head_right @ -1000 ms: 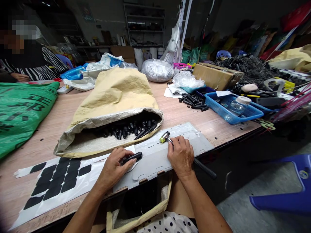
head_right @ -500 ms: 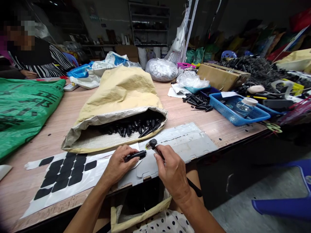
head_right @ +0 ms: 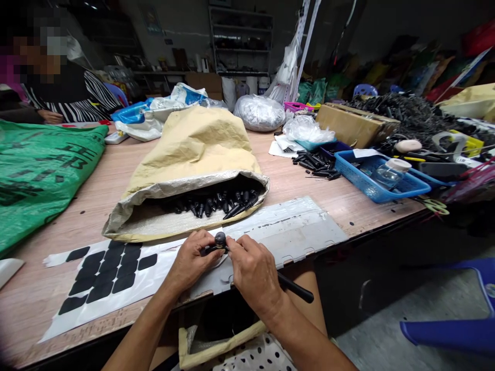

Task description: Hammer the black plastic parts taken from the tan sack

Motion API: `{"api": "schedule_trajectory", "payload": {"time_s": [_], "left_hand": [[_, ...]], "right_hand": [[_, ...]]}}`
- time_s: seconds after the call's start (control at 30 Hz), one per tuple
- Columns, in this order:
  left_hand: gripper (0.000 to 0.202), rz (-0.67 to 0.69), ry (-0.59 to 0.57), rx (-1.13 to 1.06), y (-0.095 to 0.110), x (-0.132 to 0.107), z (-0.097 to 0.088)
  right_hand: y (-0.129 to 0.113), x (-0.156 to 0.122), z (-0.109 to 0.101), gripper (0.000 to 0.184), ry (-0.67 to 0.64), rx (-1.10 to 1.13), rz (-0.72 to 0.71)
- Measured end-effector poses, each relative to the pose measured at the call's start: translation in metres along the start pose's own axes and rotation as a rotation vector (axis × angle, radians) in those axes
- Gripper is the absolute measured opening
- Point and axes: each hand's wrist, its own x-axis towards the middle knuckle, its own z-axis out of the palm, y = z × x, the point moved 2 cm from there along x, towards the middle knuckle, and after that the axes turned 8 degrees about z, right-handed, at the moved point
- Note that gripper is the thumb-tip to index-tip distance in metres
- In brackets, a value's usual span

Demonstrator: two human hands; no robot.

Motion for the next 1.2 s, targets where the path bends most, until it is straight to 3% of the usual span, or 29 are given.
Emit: {"api": "schedule_trajectory", "payload": {"time_s": [0.2,0.4,0.6,0.87,1.2], "left_hand": [[0.014,-0.026,-0.003,-0.008,0.000,0.001,0.001],[0.015,-0.023,-0.003,-0.005,-0.001,0.000,0.001],[0.014,-0.027,0.028,-0.049,-0.003,-0.001,0.001],[0.015,-0.053,0.047,-0.087,-0.003,-0.001,0.000],[0.017,-0.033,0.013,-0.022,0.001,0.000,0.000]], "right_hand": [[0.008,0.002,-0.013,0.039,0.113,0.080,0.084],[0.014,-0.002,-0.007,0.037,0.002,0.003,0.125],[0.037,0.005,-0.024,0.036,0.134,0.012,0.233],[0.081,0.006,-0.030,0.040,0.122,-0.199,0.395],[0.089,0.003,-0.026,0.041,0.099,-0.152,0.440]]}}
